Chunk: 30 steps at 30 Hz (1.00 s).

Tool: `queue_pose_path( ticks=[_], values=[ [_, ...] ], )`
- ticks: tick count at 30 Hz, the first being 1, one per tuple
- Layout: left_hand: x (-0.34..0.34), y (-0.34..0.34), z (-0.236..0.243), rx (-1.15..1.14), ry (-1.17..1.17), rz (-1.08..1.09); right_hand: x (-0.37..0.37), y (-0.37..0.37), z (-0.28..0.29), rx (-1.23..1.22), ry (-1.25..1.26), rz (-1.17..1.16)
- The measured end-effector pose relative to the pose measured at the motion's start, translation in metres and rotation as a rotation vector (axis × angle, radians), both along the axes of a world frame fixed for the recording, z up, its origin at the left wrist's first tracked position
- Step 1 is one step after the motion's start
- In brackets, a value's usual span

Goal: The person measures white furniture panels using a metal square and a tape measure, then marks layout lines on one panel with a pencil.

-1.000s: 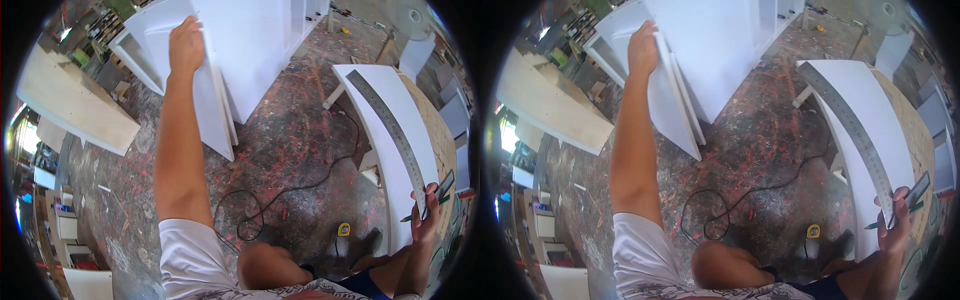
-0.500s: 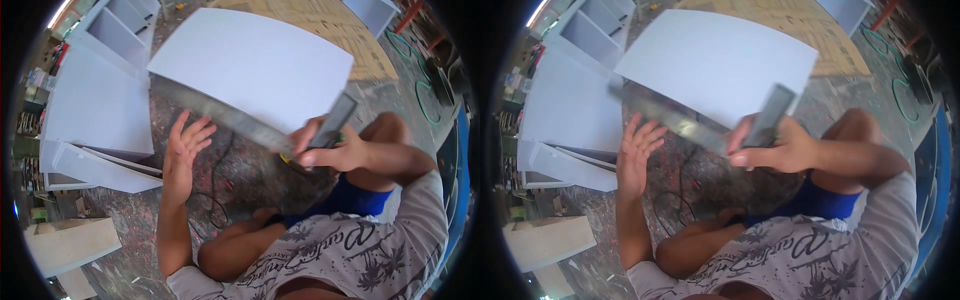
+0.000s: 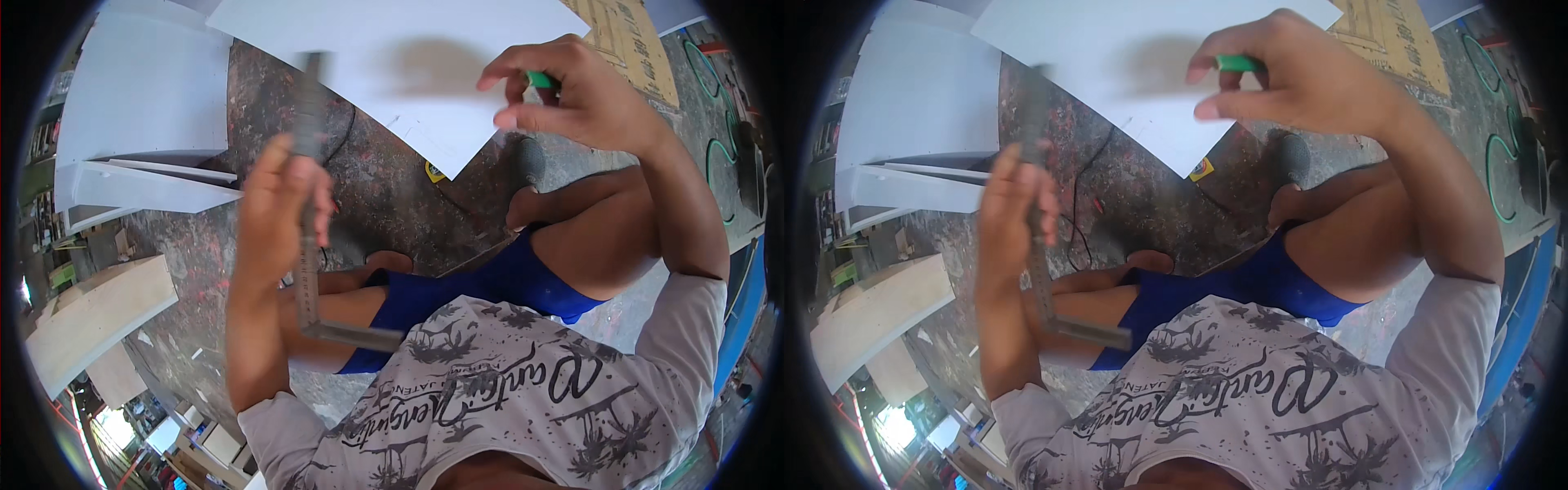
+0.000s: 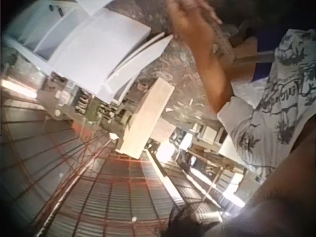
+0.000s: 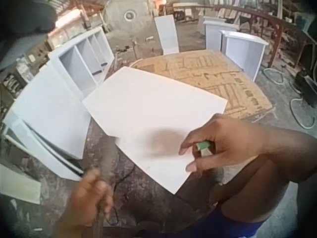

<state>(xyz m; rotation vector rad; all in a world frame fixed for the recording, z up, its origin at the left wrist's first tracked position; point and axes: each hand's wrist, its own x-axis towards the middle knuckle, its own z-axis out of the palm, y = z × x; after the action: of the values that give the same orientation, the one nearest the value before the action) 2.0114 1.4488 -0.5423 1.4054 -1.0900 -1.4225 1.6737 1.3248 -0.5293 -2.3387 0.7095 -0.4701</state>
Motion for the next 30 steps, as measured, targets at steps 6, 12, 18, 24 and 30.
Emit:
queue_pose_path(
  ticks=[6, 12, 18, 24, 30],
  values=[
    [-0.040, 0.013, -0.046, 0.215, -0.324, -0.329, -0.005, 0.012, -0.020, -0.054, 0.016, -0.008],
    [-0.044, 0.003, -0.060, 0.110, -0.427, -0.518, -0.009, 0.009, -0.028, -0.013, 0.086, -0.048],
    [-0.039, 0.004, -0.083, -0.118, -0.550, -0.631, -0.005, 0.006, -0.031, 0.057, 0.112, -0.034],
    [-0.032, -0.001, -0.095, -0.277, -0.584, -0.661, 0.002, -0.005, -0.037, 0.090, 0.074, 0.033],
    [-0.027, -0.001, -0.093, -0.332, -0.628, -0.681, 0.013, -0.008, -0.047, 0.226, -0.148, -0.210]
  ],
)
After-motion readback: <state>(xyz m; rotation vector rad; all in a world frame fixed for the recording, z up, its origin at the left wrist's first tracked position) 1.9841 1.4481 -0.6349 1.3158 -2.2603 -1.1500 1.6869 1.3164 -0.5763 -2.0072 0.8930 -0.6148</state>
